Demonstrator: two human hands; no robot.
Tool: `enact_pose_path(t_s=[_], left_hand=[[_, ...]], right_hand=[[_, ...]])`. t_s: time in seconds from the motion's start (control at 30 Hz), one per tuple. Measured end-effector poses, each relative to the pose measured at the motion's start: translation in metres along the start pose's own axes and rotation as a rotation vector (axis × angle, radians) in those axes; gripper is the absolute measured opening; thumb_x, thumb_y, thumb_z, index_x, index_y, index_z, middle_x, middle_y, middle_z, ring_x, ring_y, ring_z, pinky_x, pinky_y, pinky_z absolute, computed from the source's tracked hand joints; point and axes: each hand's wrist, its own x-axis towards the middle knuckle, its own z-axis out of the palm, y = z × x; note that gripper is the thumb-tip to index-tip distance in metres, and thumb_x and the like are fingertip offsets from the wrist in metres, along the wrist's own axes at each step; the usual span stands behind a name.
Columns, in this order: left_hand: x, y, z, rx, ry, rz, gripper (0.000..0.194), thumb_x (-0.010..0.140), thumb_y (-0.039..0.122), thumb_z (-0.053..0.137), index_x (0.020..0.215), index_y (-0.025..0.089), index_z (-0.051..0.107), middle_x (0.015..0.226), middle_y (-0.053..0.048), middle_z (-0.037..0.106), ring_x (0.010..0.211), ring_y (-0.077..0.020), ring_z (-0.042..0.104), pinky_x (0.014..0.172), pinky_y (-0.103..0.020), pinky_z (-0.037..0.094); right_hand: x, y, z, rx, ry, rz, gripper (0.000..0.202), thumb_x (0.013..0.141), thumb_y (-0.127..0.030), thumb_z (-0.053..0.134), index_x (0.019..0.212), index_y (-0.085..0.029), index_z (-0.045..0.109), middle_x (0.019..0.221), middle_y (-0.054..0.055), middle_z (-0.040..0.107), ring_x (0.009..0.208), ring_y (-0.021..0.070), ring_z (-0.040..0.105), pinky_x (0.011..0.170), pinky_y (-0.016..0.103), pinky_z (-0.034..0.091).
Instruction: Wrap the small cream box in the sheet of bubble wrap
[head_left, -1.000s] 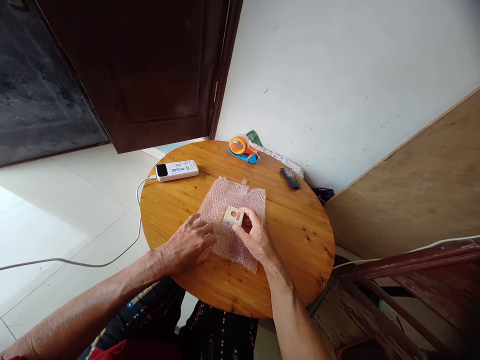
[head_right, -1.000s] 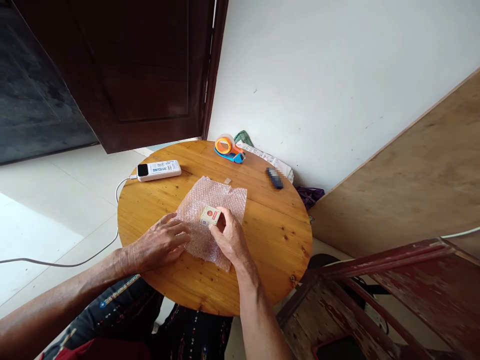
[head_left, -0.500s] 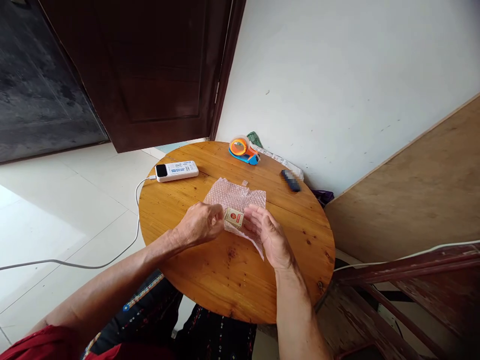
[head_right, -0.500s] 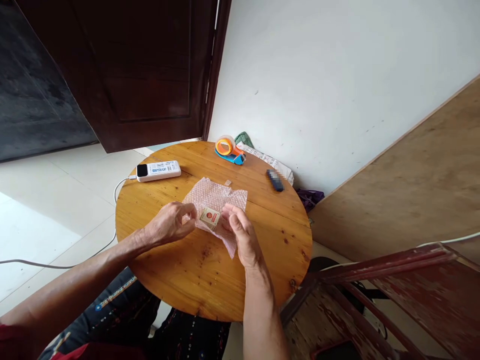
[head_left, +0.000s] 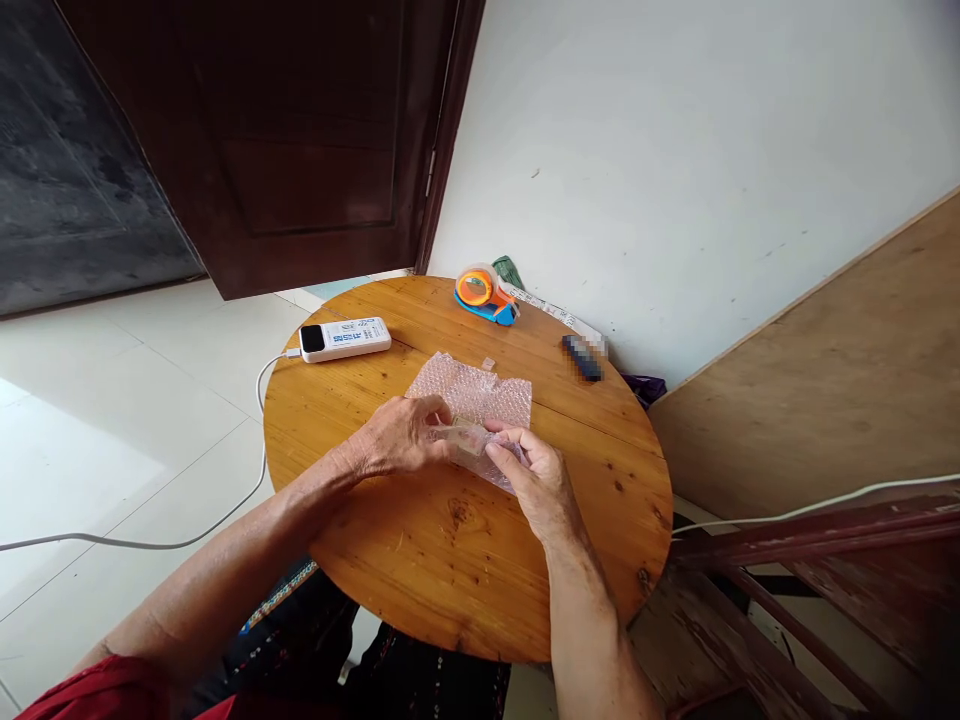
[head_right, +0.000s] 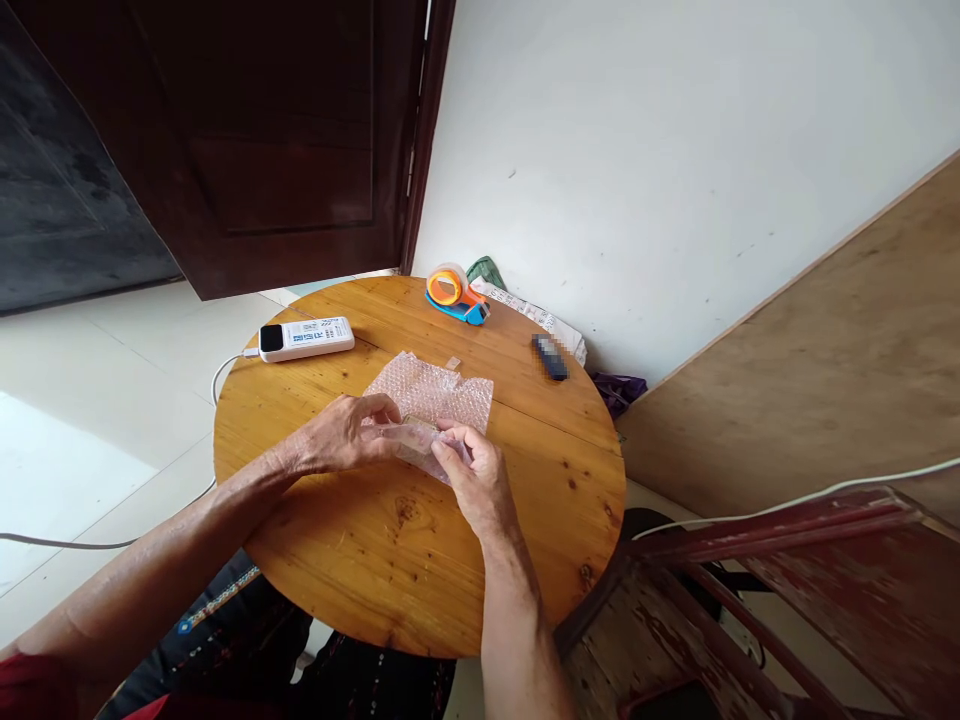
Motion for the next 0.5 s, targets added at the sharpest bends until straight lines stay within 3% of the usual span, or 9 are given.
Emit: enact_pose_path(t_s=[0.07,0.17,0.3,0.4,0.5], left_hand=[[-0.001,-0.003,0.001,0.044,-0.014,0.040,0.027,0.072,0.032,0.070,0.095,0.018,0.066,0.080,-0.002,0.069,0.069,-0.0179,0.062,0.065,-0.028,0.047],[0.003,-0.008,0.007,0.076,0.082,0.086,0.019,0.074,0.031,0.070,0.087,0.018,0.066,0.090,-0.006,0.068,0.082,-0.0202,0.064,0.075,-0.031,0.051],[0.011,-0.012,0.018,-0.127,0.164,0.149,0.014,0.080,0.029,0.067,0.075,0.016,0.066,0.112,-0.009,0.067,0.096,-0.0197,0.065,0.085,-0.032,0.052],[0.012,-0.011,0.020,-0.252,0.133,0.078,0.013,0.080,0.028,0.067,0.076,0.015,0.067,0.102,-0.007,0.071,0.083,-0.0161,0.066,0.073,-0.026,0.051],[0.011,-0.009,0.020,-0.281,0.121,0.026,0.016,0.078,0.031,0.071,0.080,0.015,0.069,0.084,-0.003,0.072,0.070,-0.0131,0.061,0.064,-0.023,0.046]], right_hand=[[0.000,0.001,0.000,-0.016,0.011,-0.003,0.019,0.083,-0.041,0.065,0.079,-0.023,0.066,0.118,0.006,0.072,0.105,0.0248,0.067,0.092,0.040,0.051],[0.001,-0.001,0.003,-0.004,0.009,-0.011,0.019,0.083,-0.042,0.064,0.081,-0.023,0.065,0.122,0.006,0.071,0.109,0.0251,0.065,0.094,0.040,0.050],[0.002,0.000,0.006,0.049,-0.009,0.002,0.022,0.084,-0.045,0.063,0.084,-0.023,0.064,0.120,0.006,0.071,0.101,0.0226,0.068,0.086,0.035,0.053],[0.002,0.001,0.007,0.051,-0.003,0.010,0.023,0.084,-0.045,0.064,0.085,-0.022,0.065,0.113,0.006,0.073,0.090,0.0205,0.068,0.076,0.031,0.053],[0.000,-0.003,0.008,-0.019,0.060,0.012,0.024,0.084,-0.045,0.064,0.085,-0.021,0.066,0.093,0.005,0.075,0.078,0.0195,0.066,0.069,0.030,0.052]])
